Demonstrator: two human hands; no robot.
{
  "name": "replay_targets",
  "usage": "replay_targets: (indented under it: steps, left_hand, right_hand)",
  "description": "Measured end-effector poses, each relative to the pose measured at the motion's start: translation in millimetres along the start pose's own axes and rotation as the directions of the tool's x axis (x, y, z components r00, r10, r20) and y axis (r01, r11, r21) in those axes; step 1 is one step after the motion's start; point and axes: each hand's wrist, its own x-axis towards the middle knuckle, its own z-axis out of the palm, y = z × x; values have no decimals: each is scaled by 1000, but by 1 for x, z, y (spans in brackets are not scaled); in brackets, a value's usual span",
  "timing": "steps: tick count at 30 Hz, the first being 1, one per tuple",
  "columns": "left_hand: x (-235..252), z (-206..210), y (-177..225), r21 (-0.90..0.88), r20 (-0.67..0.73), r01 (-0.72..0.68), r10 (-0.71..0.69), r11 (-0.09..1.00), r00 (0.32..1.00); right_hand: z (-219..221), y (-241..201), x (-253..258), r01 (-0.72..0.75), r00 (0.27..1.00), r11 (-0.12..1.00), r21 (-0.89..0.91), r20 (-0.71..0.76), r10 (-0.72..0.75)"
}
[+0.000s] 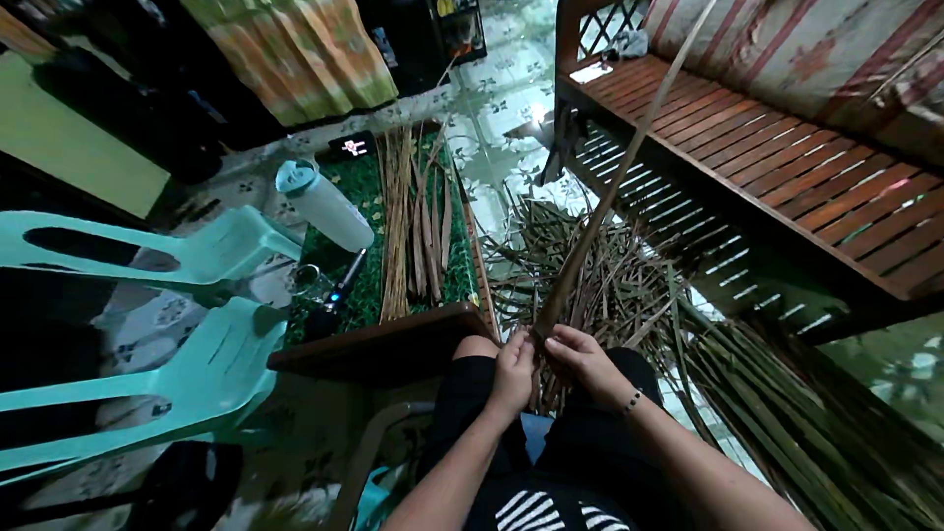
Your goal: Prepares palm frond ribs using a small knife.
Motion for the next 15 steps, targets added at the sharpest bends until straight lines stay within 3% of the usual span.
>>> replay_targets:
  steps: [10, 15]
  left_hand:
    - [2, -10, 12, -162, 126, 151, -131, 975, 983]
    - [3, -19, 16, -277, 284, 270, -190, 922, 940]
  right_hand:
    - [-4, 3, 3, 17, 999, 1000, 22, 39, -18]
    - [-7, 2, 4, 29, 998, 999, 12, 48, -30]
